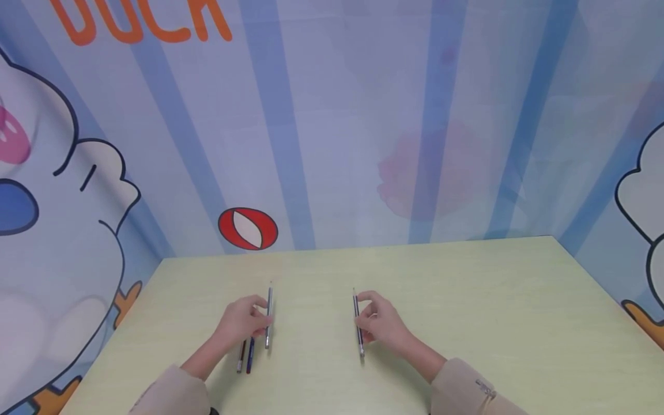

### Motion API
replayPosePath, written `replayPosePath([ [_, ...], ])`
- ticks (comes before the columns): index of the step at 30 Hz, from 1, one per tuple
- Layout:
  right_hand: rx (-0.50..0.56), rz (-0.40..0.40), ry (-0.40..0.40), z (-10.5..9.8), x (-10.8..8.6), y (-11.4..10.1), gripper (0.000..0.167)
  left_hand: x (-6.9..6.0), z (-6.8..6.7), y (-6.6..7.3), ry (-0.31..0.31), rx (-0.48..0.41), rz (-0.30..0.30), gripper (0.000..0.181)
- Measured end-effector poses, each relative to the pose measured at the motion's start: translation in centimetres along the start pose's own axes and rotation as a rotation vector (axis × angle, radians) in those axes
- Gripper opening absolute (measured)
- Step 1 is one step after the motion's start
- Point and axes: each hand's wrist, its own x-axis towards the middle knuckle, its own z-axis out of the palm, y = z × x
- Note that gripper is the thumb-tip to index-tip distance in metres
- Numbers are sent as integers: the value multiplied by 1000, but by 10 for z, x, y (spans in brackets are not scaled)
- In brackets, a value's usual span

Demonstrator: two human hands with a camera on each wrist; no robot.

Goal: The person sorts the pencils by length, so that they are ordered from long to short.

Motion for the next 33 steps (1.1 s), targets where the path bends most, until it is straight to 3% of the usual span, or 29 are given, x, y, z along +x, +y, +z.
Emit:
replayPosePath([
  [8, 5, 7, 2, -1, 1, 3, 40, -3, -1, -15, 16, 75, -14, 32],
  [13, 4, 11, 7, -2, 1, 5, 39, -6, 2, -22, 17, 121, 15, 34],
  [29, -5, 12, 8, -3, 0, 5, 40, -8, 15, -20, 50, 248, 48, 33],
  [33, 1, -18, -1, -5, 0, 6, 37, -8, 17, -20, 62, 280, 62, 41],
])
